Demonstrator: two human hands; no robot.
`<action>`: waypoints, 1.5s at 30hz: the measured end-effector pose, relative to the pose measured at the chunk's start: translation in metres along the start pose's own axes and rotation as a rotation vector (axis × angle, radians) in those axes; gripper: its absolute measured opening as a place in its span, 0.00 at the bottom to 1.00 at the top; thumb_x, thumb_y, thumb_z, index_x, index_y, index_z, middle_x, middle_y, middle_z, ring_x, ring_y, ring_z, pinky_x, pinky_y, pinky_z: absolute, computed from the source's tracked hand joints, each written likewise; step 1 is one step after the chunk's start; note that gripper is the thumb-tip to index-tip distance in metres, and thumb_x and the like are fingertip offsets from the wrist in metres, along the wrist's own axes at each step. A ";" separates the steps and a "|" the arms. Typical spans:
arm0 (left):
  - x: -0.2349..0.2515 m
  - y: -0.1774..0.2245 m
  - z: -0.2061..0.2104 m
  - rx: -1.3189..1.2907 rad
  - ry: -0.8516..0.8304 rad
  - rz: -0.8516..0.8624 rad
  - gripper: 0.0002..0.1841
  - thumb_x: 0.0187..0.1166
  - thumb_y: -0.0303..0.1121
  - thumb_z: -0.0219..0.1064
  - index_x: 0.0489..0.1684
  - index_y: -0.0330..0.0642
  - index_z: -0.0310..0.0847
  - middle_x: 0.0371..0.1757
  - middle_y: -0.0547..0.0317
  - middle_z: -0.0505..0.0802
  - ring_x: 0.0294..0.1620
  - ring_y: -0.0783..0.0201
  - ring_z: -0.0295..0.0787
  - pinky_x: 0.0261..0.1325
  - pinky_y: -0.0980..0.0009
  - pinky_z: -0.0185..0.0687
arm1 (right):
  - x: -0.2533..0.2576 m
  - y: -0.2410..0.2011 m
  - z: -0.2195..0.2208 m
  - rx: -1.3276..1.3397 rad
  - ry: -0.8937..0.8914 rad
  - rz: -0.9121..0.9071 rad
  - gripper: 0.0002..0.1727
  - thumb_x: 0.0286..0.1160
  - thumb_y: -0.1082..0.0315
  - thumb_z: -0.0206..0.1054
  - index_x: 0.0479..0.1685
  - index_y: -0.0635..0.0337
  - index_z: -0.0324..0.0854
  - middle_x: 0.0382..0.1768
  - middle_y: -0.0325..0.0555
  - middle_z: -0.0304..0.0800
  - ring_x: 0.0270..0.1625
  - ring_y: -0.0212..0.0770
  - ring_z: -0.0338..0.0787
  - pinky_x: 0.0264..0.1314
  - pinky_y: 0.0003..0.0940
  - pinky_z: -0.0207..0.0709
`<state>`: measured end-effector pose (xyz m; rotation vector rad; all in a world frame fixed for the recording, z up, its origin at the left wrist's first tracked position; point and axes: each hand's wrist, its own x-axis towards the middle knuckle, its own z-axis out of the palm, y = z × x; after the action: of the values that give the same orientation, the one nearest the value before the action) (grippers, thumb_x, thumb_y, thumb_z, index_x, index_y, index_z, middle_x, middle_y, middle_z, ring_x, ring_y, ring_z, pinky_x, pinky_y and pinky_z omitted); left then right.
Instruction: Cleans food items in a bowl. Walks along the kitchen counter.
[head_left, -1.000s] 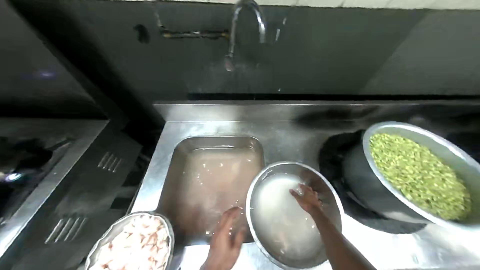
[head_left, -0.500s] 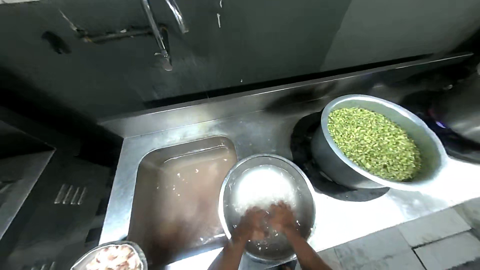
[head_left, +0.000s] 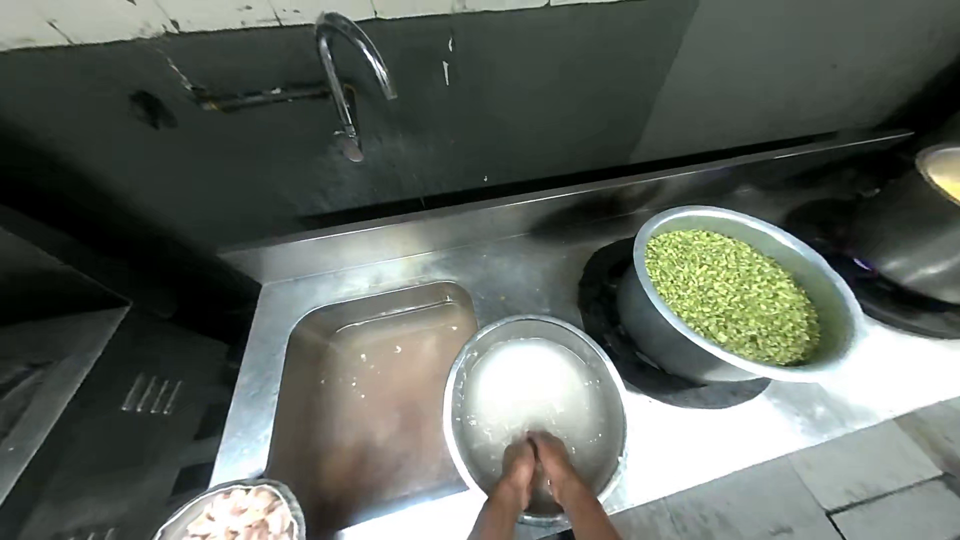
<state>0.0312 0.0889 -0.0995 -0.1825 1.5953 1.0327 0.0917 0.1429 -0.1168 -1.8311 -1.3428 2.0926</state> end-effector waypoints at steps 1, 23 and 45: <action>-0.006 0.005 0.005 -0.014 0.012 0.013 0.22 0.94 0.41 0.49 0.62 0.28 0.80 0.56 0.35 0.88 0.56 0.45 0.86 0.60 0.47 0.82 | -0.002 -0.001 0.002 0.191 -0.002 0.036 0.18 0.88 0.58 0.60 0.56 0.66 0.85 0.47 0.57 0.89 0.50 0.49 0.88 0.53 0.49 0.81; -0.070 0.084 0.015 -0.032 0.236 0.391 0.35 0.91 0.58 0.48 0.81 0.37 0.71 0.78 0.37 0.81 0.80 0.42 0.75 0.81 0.42 0.68 | -0.085 -0.069 0.031 0.559 0.004 -0.397 0.23 0.94 0.56 0.50 0.53 0.65 0.86 0.47 0.52 0.92 0.50 0.42 0.90 0.57 0.42 0.83; -0.113 0.126 0.027 0.215 -0.001 0.568 0.36 0.95 0.56 0.33 0.63 0.40 0.87 0.63 0.41 0.91 0.68 0.46 0.85 0.73 0.43 0.75 | -0.102 -0.117 0.018 0.492 0.199 -0.692 0.20 0.89 0.62 0.58 0.29 0.65 0.85 0.24 0.46 0.85 0.31 0.39 0.87 0.37 0.40 0.83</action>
<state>0.0091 0.1368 0.0635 0.4420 1.7882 1.2706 0.0508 0.1495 0.0338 -1.1222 -1.0671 1.6221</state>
